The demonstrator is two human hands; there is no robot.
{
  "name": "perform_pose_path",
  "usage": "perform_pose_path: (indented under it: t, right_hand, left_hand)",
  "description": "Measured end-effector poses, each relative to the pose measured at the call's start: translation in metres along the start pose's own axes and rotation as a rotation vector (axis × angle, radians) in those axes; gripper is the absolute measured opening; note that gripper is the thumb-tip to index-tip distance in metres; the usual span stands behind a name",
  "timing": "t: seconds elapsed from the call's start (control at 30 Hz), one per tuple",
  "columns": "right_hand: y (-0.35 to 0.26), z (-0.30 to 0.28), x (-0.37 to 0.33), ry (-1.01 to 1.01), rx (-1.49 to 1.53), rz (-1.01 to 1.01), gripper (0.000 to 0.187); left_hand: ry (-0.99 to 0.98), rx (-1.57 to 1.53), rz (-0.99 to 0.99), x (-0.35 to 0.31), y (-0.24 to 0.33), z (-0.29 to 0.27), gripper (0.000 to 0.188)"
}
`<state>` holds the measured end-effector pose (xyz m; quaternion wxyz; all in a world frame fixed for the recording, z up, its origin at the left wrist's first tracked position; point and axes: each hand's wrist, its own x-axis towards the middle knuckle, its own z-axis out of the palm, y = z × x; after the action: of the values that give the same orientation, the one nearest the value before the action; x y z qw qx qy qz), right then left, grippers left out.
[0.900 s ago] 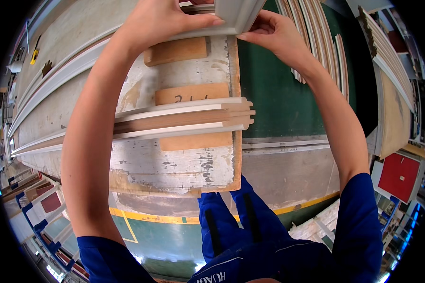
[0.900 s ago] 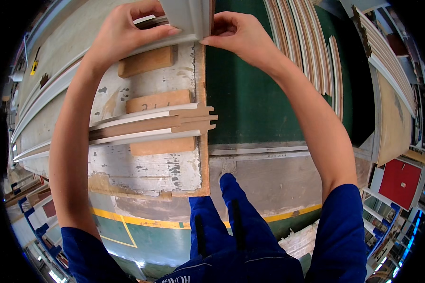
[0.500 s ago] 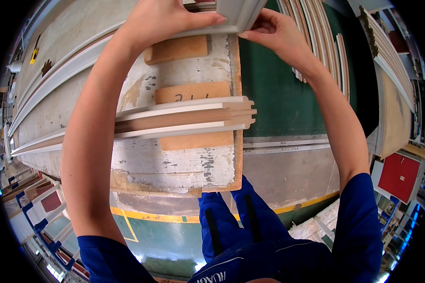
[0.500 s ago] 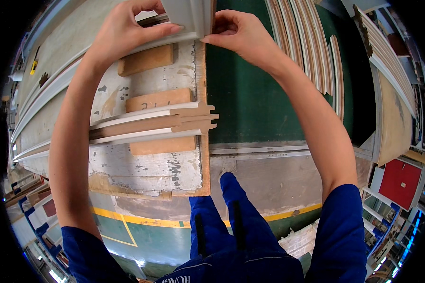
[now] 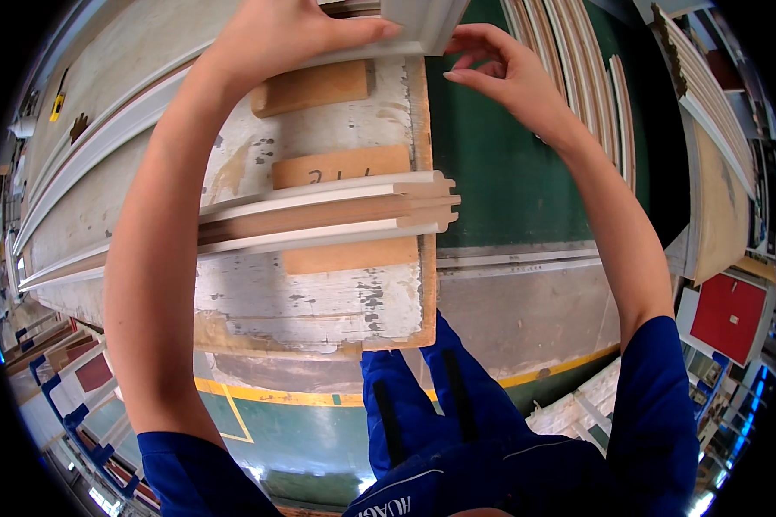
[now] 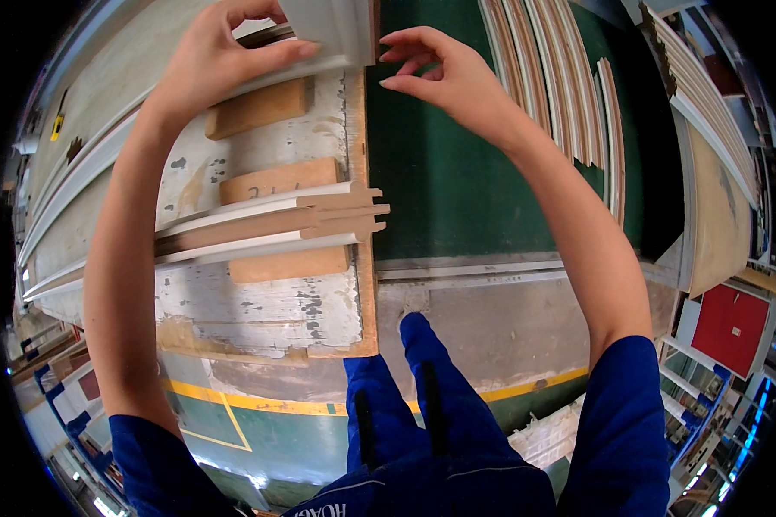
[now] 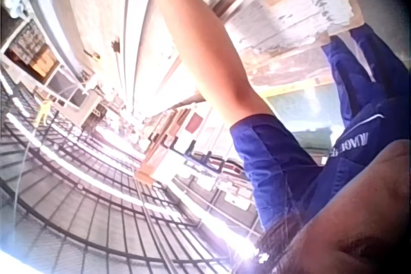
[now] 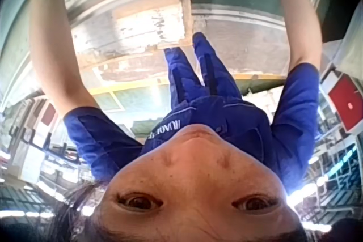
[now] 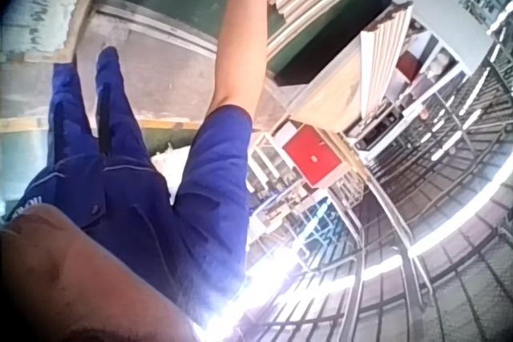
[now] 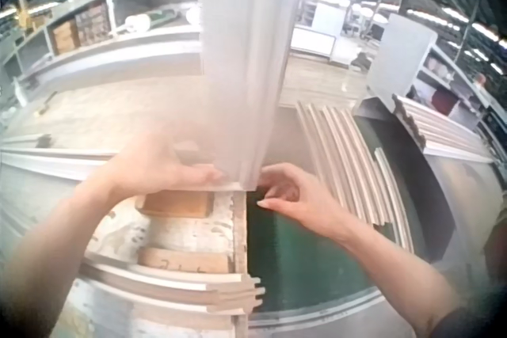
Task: The person joins long wood/bamboo frame sections by aligning the mitred corners and then uses a mallet and chisel to adjust the fit.
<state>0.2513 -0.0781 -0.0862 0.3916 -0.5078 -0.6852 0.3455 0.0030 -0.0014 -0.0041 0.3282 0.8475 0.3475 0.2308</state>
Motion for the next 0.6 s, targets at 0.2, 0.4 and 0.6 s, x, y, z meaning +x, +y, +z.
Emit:
perform_pose_path:
  t: [0.2,0.4,0.6]
  right_hand:
    - [-0.007,0.008,0.015,0.046,-0.053,-0.084,0.041]
    - [-0.014,0.009,0.018,0.055,-0.138,-0.064,0.04]
    - [-0.015,0.007,0.018,0.064,-0.131,-0.056,0.037]
  left_hand:
    - [0.016,-0.092,0.032,-0.001,0.002,0.002,0.042]
    - [0.01,-0.016,0.022,0.0,0.009,-0.001,0.039]
    - [0.036,0.03,0.049,0.003,0.01,-0.004,0.042]
